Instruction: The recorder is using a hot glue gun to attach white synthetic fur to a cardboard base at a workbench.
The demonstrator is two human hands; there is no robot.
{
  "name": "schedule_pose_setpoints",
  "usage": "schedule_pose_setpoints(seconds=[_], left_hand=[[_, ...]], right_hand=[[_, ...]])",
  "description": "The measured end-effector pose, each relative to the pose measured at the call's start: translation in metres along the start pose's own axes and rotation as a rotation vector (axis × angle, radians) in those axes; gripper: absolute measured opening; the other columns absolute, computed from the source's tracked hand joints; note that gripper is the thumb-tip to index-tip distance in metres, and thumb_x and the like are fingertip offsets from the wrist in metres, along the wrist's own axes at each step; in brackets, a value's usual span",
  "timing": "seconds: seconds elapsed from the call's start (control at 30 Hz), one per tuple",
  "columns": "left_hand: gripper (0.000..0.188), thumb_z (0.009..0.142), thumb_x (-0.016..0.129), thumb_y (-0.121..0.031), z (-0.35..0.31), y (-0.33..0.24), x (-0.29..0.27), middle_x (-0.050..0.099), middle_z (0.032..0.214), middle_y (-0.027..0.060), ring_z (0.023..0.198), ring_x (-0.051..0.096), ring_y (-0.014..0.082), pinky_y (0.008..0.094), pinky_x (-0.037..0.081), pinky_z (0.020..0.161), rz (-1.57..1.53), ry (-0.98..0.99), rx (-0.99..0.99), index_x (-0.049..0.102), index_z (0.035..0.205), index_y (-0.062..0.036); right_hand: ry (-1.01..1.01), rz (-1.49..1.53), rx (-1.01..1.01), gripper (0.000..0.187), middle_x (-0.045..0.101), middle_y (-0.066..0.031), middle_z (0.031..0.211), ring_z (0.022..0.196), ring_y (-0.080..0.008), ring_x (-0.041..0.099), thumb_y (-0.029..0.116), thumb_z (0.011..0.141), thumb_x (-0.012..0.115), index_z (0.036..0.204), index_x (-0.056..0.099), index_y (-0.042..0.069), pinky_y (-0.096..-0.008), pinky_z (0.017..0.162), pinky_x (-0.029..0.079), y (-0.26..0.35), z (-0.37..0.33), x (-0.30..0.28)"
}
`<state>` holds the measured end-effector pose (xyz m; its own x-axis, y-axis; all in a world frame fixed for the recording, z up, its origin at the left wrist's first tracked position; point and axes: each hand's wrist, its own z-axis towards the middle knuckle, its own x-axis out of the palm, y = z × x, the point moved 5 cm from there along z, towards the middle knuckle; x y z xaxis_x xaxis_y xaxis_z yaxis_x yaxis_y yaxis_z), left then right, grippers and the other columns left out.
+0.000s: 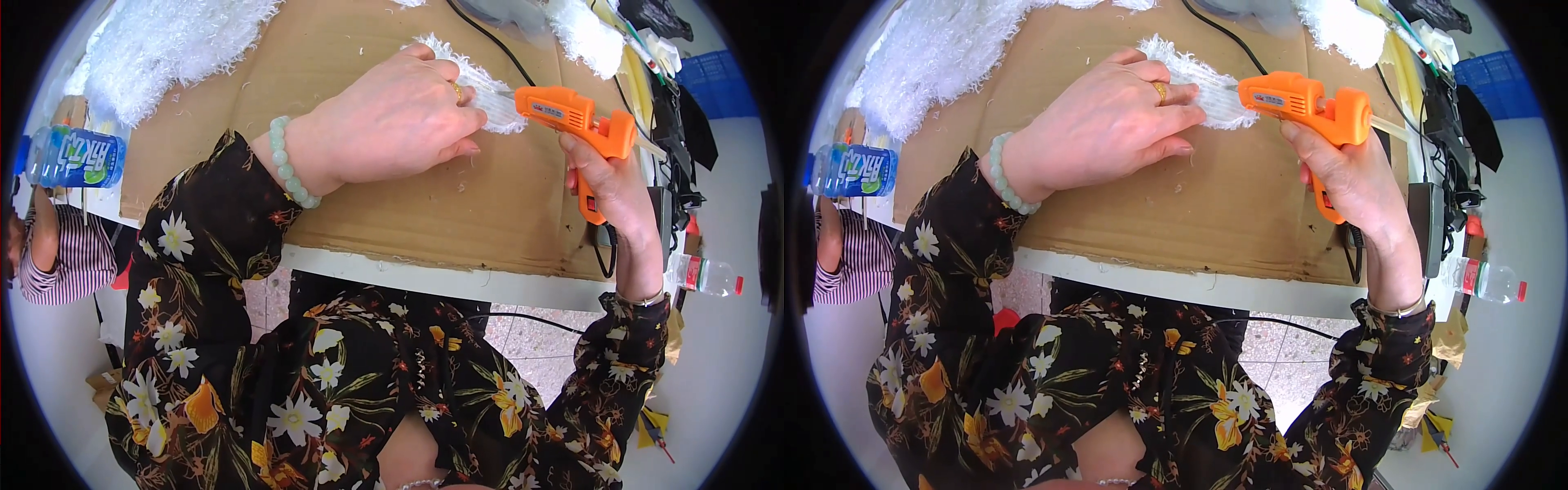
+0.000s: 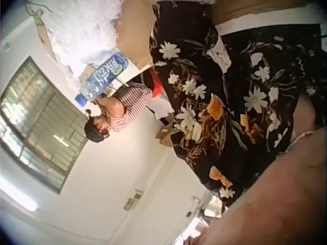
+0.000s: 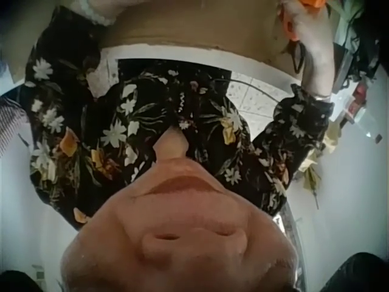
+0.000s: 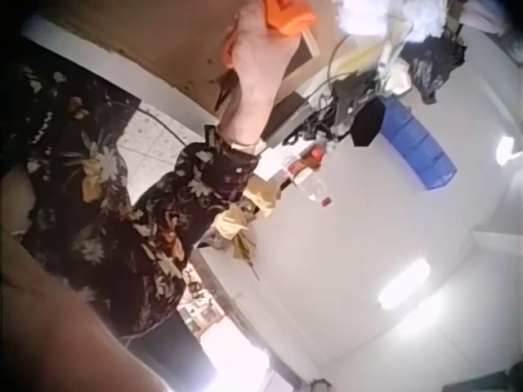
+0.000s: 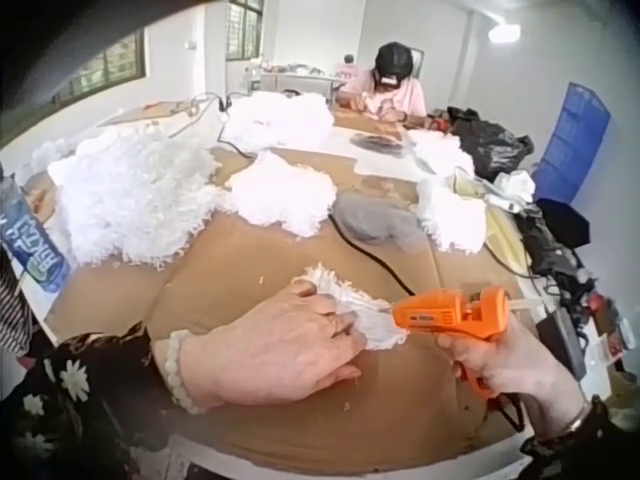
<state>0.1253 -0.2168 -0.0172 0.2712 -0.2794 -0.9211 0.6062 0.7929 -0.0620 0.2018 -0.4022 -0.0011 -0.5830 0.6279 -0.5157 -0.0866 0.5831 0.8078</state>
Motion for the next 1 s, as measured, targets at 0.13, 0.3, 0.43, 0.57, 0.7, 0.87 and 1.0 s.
schedule_pose_setpoints(seconds=[0.13,0.3,0.43,0.57,0.7,0.87,1.0], left_hand=[[0.025,0.073,0.065,-0.026,0.001,0.000,0.001,0.064,0.094,0.0045,0.080,0.056,0.0194,0.0338,0.042,0.078,-0.009,0.051,-0.002,0.063,0.089,-0.0063],[0.025,0.073,0.065,-0.027,-0.001,-0.001,0.001,0.065,0.092,0.0037,0.076,0.055,0.0188,0.0334,0.043,0.077,-0.001,0.035,0.008,0.064,0.088,-0.0069],[0.020,0.074,0.064,-0.029,-0.001,-0.001,0.001,0.061,0.071,0.0018,0.074,0.056,0.0189,0.0342,0.042,0.071,-0.004,-0.071,0.035,0.062,0.075,-0.0088],[0.020,0.074,0.064,-0.028,-0.002,-0.002,-0.001,0.061,0.071,0.0015,0.073,0.055,0.0187,0.0340,0.042,0.070,0.009,-0.075,0.039,0.062,0.075,-0.0088],[0.025,0.073,0.065,-0.027,0.000,-0.001,0.001,0.065,0.091,0.0028,0.077,0.055,0.0183,0.0326,0.042,0.077,0.014,0.043,0.002,0.064,0.088,-0.0076],[0.018,0.074,0.065,-0.027,0.001,0.001,0.004,0.058,0.066,0.0012,0.071,0.055,0.0185,0.0341,0.041,0.069,0.030,-0.068,0.021,0.061,0.073,-0.0094],[0.018,0.074,0.064,-0.027,0.000,0.002,0.001,0.058,0.065,0.0019,0.069,0.056,0.0191,0.0343,0.040,0.068,0.055,-0.070,0.009,0.060,0.072,-0.0092]], right_hand=[[-0.023,0.025,0.009,0.021,0.050,0.0019,0.069,0.055,-0.0074,0.050,0.026,0.084,0.061,0.086,0.053,0.007,-0.0218,0.051,0.041,0.005,0.007,0.006],[0.007,0.050,-0.025,0.022,0.050,0.0024,0.070,0.055,-0.0072,0.050,0.027,0.084,0.061,0.087,0.054,0.006,-0.0221,0.050,0.041,0.011,0.011,0.015],[0.016,0.059,-0.076,0.023,0.050,0.0024,0.070,0.055,-0.0071,0.050,0.027,0.084,0.062,0.087,0.054,0.006,-0.0221,0.051,0.041,0.015,0.010,0.014],[0.008,0.066,-0.078,0.022,0.050,0.0027,0.069,0.055,-0.0070,0.050,0.027,0.084,0.062,0.086,0.054,0.006,-0.0219,0.050,0.041,0.016,0.010,0.017],[0.010,-0.001,-0.028,0.020,0.049,0.0029,0.068,0.055,-0.0071,0.050,0.026,0.085,0.061,0.086,0.054,0.007,-0.0218,0.050,0.041,0.013,0.013,0.015],[-0.064,0.095,-0.052,0.020,0.050,0.0025,0.067,0.054,-0.0077,0.050,0.025,0.085,0.061,0.087,0.054,0.007,-0.0217,0.050,0.040,0.005,0.006,0.000],[-0.087,0.139,-0.072,0.020,0.050,0.0023,0.067,0.054,-0.0076,0.050,0.025,0.085,0.061,0.086,0.054,0.006,-0.0217,0.049,0.040,0.009,0.006,0.007]])
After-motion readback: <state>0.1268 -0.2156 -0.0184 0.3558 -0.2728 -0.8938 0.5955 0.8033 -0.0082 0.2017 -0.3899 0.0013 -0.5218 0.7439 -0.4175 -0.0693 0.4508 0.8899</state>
